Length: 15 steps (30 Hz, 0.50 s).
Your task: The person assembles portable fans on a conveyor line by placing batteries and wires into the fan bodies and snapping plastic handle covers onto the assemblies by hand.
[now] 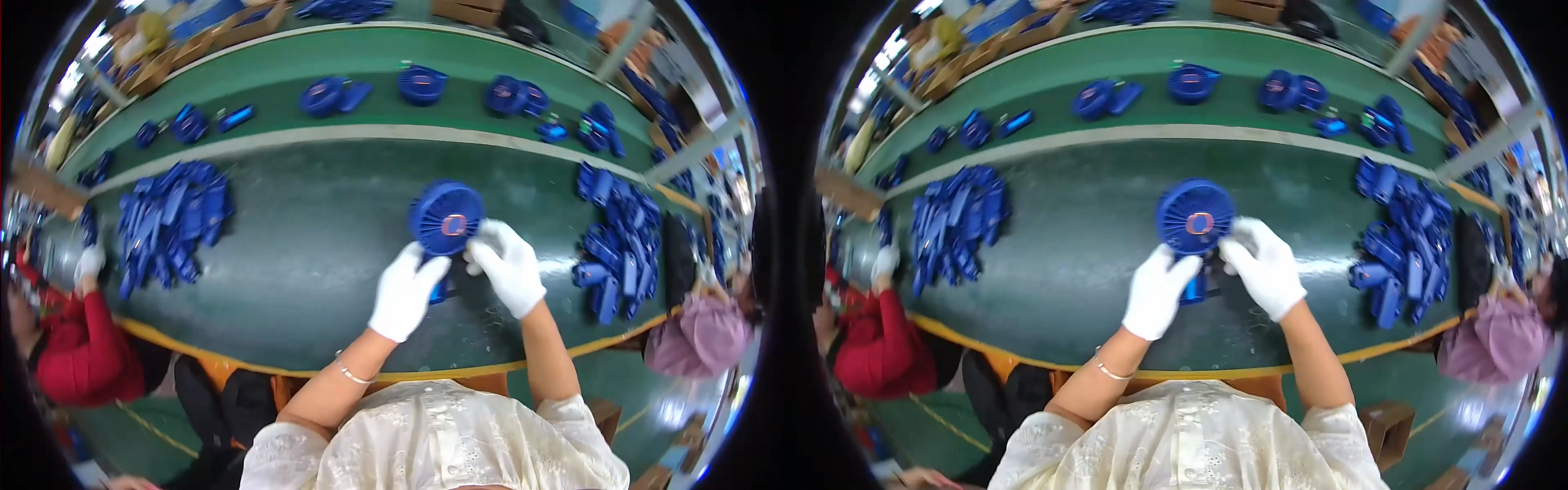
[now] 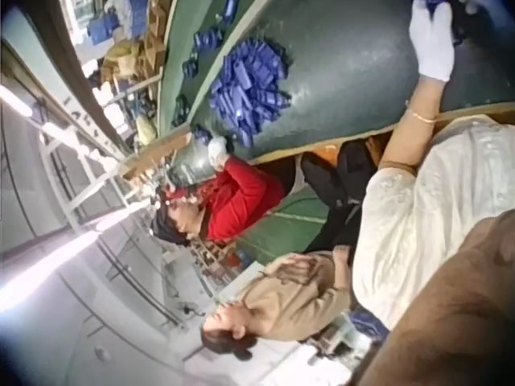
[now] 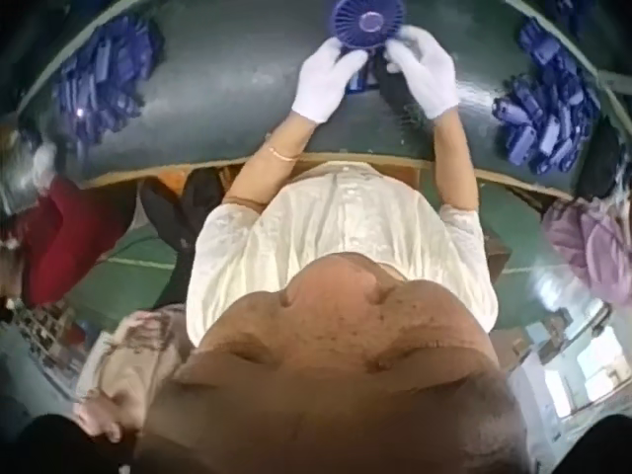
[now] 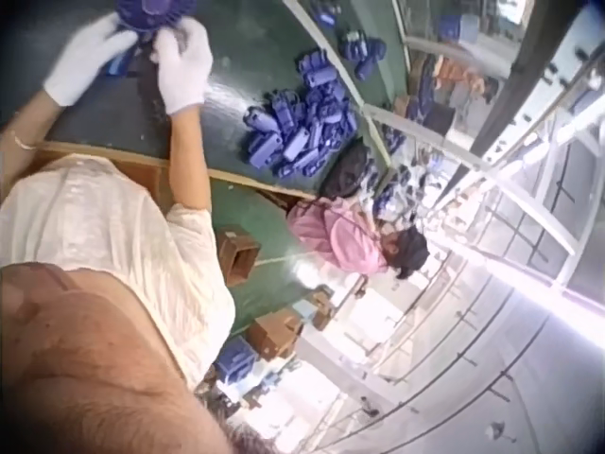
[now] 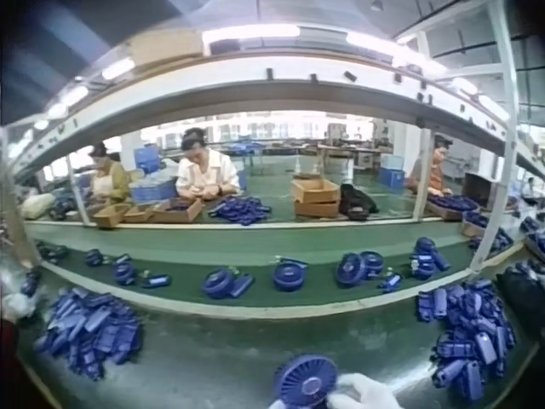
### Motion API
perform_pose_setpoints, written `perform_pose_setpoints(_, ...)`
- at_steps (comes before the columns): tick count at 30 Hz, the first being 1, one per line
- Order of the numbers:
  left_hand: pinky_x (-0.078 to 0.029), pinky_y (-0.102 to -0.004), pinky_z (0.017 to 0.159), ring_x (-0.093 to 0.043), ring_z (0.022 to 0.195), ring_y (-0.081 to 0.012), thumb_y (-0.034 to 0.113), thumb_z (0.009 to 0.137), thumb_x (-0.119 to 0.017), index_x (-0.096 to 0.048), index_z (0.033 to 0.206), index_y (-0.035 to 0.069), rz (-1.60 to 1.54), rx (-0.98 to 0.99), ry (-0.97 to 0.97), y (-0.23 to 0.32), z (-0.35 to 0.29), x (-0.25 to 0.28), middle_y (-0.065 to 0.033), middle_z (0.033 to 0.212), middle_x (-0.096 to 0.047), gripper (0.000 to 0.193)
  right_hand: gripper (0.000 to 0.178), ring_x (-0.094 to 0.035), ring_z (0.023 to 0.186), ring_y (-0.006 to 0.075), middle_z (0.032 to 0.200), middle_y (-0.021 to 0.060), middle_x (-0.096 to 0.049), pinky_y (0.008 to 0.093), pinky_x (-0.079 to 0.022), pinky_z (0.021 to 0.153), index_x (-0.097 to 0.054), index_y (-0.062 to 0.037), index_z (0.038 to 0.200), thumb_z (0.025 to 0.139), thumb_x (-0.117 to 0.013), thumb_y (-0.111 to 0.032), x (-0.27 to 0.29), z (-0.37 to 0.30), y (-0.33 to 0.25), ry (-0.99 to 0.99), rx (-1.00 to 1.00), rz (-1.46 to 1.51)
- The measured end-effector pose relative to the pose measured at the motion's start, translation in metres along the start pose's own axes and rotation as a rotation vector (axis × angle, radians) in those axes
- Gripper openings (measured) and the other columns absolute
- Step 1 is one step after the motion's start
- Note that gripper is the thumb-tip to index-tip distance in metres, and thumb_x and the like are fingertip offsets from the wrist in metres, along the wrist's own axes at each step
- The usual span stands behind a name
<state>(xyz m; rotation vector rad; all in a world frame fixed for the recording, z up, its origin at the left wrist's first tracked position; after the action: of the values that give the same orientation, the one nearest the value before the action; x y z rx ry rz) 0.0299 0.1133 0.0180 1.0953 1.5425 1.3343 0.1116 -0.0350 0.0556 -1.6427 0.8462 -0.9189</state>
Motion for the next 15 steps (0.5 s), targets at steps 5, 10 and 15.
perform_pose_setpoints(5,-0.051,-0.0334,0.085,-0.066,0.092,-0.022,0.025,0.096,-0.062,-0.061,0.124,0.003,-0.029,-0.052,-0.073,0.007,-0.005,-0.008,-0.0152,0.105,-0.07,0.037,0.024,-0.063,0.082,0.0119,0.099,0.0083,-0.069,0.0274,-0.054,0.071,-0.06,0.0032,0.114,0.093,-0.065,-0.007,-0.008,-0.009,0.006,-0.024,-0.013,0.013)
perform_pose_setpoints(10,-0.05,-0.0316,0.09,-0.066,0.098,-0.0181,0.025,0.095,-0.063,-0.061,0.127,0.004,0.007,0.028,-0.087,0.009,-0.009,-0.003,-0.0127,0.111,-0.071,0.038,0.02,-0.061,0.073,0.0093,0.094,0.0071,-0.068,0.0254,-0.051,0.065,-0.061,0.0033,0.11,0.091,-0.064,-0.004,-0.012,-0.01,0.005,0.008,-0.031,-0.059)
perform_pose_setpoints(15,-0.052,-0.0358,0.087,-0.068,0.098,-0.0313,0.022,0.095,-0.061,-0.062,0.124,0.005,0.127,-0.102,-0.013,0.022,-0.012,-0.004,-0.0196,0.108,-0.069,0.033,0.027,-0.059,0.062,0.0138,0.086,0.0091,-0.066,0.0281,-0.047,0.059,-0.062,0.0046,0.108,0.09,-0.063,-0.016,-0.013,-0.011,0.011,-0.11,-0.059,0.119)
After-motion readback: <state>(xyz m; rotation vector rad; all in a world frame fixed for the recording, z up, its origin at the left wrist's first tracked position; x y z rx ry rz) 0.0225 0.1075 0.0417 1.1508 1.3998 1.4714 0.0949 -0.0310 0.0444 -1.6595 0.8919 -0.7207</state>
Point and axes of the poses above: each hand's wrist, its own z-axis towards the middle knuckle, its own x-axis out of the back of the hand, y = z × x, the point moved 6 cm from there along z, towards the middle knuckle
